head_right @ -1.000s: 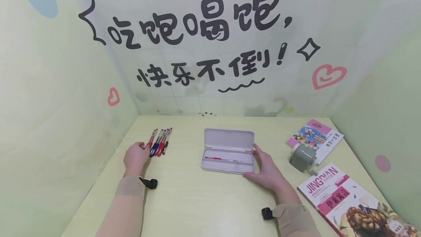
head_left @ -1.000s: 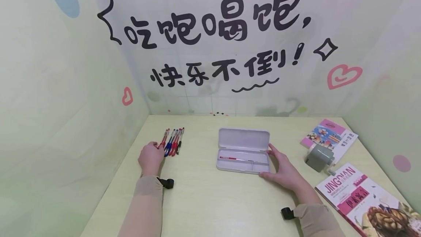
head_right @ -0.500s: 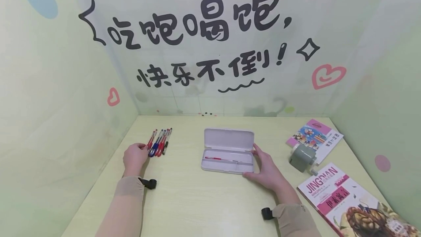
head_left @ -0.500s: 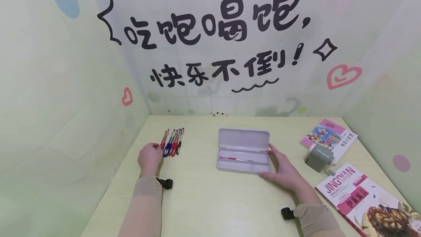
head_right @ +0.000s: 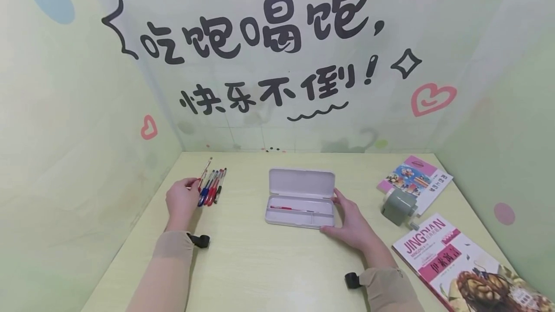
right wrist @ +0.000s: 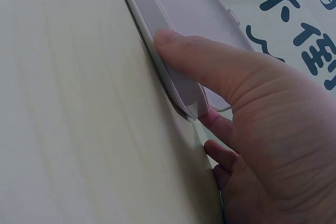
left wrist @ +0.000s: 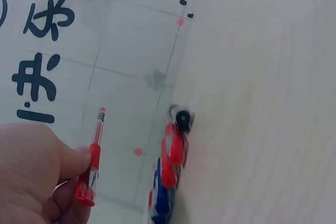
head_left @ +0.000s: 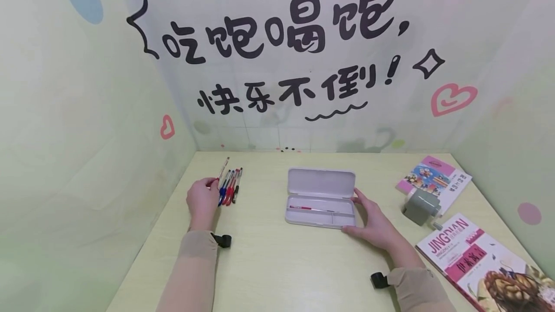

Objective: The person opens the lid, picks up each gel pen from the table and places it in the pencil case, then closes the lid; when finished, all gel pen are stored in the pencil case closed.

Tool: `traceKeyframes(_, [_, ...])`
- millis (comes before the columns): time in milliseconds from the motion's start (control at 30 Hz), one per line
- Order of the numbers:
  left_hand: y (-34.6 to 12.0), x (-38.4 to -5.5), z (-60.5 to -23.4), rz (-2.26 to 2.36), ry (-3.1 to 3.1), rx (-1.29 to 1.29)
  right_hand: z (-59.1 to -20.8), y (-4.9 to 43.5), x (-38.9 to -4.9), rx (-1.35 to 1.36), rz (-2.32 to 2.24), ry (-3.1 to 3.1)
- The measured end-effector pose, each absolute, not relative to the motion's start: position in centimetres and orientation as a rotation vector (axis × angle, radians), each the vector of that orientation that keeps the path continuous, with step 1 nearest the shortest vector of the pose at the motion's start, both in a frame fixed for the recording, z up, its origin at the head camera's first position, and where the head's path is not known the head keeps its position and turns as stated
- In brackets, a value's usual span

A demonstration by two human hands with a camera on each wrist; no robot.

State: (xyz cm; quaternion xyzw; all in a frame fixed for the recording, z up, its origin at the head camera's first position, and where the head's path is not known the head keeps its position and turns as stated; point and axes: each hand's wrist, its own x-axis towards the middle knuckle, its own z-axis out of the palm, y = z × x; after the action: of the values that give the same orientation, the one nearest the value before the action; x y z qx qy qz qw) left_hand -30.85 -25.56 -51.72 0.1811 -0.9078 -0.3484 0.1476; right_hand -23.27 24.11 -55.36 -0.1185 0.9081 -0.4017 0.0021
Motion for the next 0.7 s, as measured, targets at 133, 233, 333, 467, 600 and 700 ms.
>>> traceKeyframes(133, [-23.1,-30.5,-50.5,-1.073,-2.562,0.372,-55.5,24.2,-23.4,-0.382,-1.26,2.855])
traceKeyframes(233, [-20.9,-30.1,-49.8,-1.082,-2.555,0.239,-55.5,24.2,-23.4,-0.385,-1.251,2.856])
traceKeyframes(333, [-18.7,-30.0,-49.3,-1.048,-2.556,0.086,-55.5,24.2,-23.4,-0.384,-1.253,2.857])
traceKeyframes(467, [-15.7,-29.8,-49.4,-0.967,-2.564,-0.079,-55.5,24.3,-23.4,-0.39,-1.268,2.857])
traceKeyframes(600, [-13.1,-29.4,-49.7,-0.935,-2.592,-0.186,-55.6,24.3,-23.4,-0.392,-1.287,2.843])
traceKeyframes(700, [-11.6,-29.1,-50.3,-0.917,-2.616,-0.262,-55.6,24.3,-23.4,-0.391,-1.293,2.837])
